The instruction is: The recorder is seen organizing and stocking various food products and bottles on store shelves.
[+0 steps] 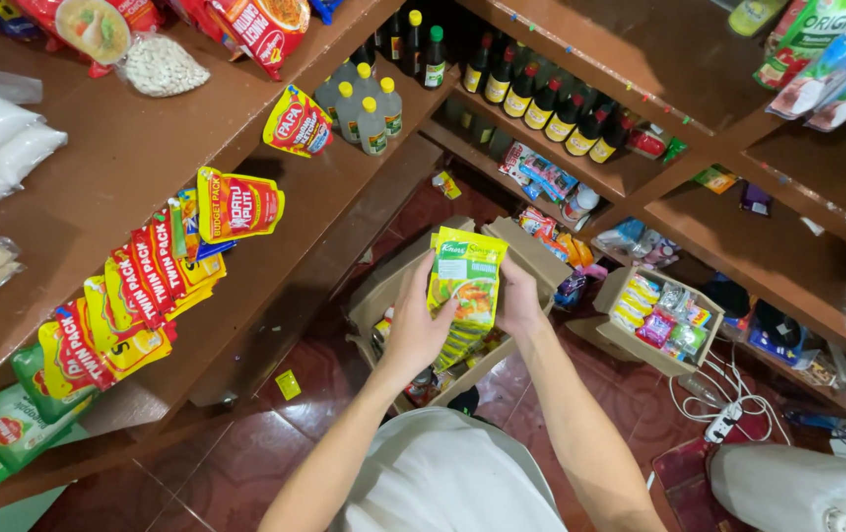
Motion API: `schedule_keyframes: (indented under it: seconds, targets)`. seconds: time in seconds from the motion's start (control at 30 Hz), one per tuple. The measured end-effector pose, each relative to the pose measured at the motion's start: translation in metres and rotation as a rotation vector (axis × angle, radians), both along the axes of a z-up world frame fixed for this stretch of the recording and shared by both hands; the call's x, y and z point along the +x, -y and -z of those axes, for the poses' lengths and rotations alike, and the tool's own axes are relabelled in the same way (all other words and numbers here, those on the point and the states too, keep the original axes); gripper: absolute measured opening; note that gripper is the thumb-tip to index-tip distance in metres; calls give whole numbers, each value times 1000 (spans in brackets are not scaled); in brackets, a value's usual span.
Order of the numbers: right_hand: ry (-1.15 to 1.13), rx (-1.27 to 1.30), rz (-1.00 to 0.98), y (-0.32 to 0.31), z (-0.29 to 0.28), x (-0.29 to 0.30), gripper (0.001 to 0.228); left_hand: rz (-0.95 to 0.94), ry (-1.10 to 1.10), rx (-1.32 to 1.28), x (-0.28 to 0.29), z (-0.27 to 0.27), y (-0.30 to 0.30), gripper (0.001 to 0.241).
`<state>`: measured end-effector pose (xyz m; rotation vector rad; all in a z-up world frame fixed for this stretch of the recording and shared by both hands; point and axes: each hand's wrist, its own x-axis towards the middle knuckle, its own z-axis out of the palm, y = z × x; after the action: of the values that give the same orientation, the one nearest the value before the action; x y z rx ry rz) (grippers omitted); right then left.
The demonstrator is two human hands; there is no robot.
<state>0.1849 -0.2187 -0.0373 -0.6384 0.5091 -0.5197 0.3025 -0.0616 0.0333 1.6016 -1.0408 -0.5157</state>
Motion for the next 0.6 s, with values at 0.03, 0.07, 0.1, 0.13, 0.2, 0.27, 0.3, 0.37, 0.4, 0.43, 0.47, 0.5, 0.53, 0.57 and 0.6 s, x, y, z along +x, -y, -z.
schedule_keyframes:
  seconds: [0.03,0.07,0.1,0.13,0.2,0.27,0.3,0.37,0.4,0.43,0.47,0.5,0.53,0.57,0.6]
  targets:
    - [15,25,13,-7,-14,5,61,-71,20,-6,-3,8,0,74]
    - [13,29,8,-8,-5,5,61,-76,17,-2,-3,5,-1,74]
    - [-10,-77,8,-8,5,5,60,-93,6,0,-4,3,-1,77]
    - [-31,-186,9,-7,14,5,59,-109,-5,-1,-4,-1,1,79]
    - [-56,-277,3,-8,17,8,54,-178,80,-16,-3,-21,2,87]
    - [-83,-368,0,-9,10,8,49,-243,163,-30,5,-26,4,95]
    - [-76,-348,15,-10,1,9,49,-211,114,-49,12,-22,6,101]
    - [-72,-322,25,-11,-5,10,48,-186,61,-63,24,-2,14,108]
    - [-83,-398,31,-11,-3,8,48,-25,-166,-94,26,13,19,100]
    - [-93,-474,36,-11,1,7,47,135,-393,-126,28,30,25,93]
    - [-99,-464,33,-13,-4,7,47,131,-401,-117,28,26,26,93]
    - [-132,-602,25,-14,-7,8,47,135,-462,-157,27,22,27,86]
    - [-170,-738,17,-16,-11,6,48,138,-528,-196,24,19,29,80]
    - [-181,-727,14,-15,-13,1,48,136,-540,-185,22,17,26,80]
    - [-205,-818,3,-12,-15,0,50,133,-491,-124,23,14,24,57]
